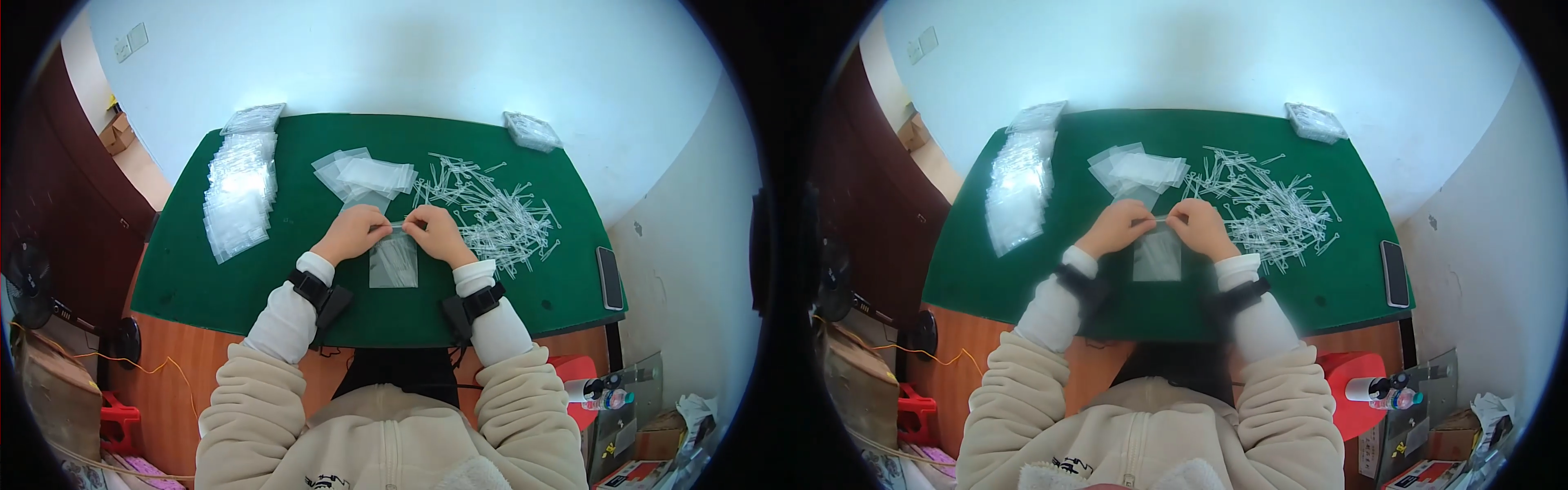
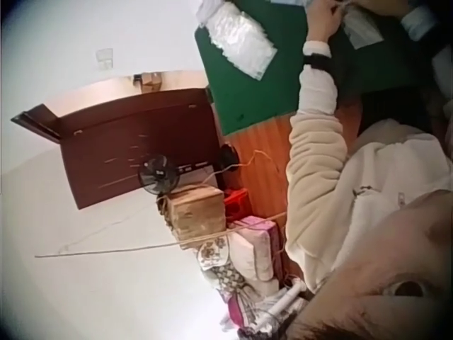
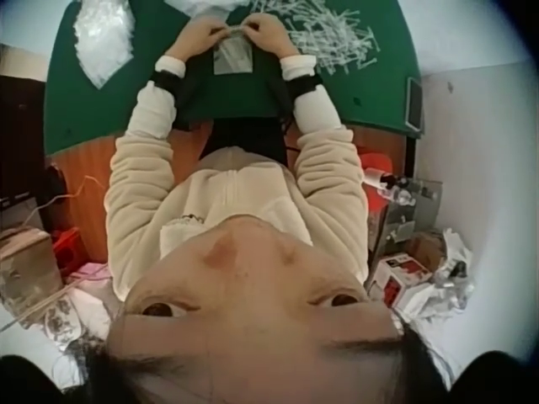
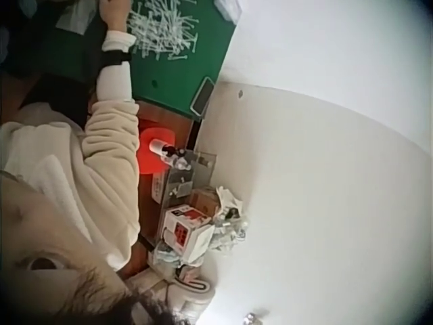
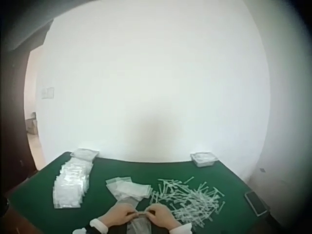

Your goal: The person picks up plastic sticks one at a time, gathers them into a bundle, and slides them into a plastic bag. Once the bag is filled, the person seals it and places it onto a stack of other bags.

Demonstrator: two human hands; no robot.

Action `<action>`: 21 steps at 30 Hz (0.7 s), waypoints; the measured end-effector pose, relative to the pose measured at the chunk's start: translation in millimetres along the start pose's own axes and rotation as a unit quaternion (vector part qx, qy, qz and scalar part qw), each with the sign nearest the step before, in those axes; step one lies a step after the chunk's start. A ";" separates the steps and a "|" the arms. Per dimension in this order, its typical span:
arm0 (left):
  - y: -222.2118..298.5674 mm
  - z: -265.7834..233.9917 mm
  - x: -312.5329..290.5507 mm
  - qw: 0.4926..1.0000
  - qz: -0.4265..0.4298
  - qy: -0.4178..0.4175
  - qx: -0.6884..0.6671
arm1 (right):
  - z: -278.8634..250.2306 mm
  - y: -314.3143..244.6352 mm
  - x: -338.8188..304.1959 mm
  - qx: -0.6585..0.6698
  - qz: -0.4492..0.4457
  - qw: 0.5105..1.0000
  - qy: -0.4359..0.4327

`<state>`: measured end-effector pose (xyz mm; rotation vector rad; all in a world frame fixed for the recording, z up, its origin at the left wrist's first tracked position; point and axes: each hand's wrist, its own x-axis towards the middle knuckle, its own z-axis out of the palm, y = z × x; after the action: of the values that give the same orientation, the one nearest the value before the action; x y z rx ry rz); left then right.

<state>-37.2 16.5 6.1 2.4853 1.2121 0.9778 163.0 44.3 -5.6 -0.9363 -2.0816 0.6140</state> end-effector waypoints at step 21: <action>3.6 -15.0 1.6 0.998 -0.042 -0.014 -0.041 | -7.9 -4.9 0.2 -0.009 -0.054 0.998 -0.022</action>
<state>-44.0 14.0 19.8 2.3577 1.2328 0.9482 167.2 42.3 2.5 -0.8198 -2.1655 0.5652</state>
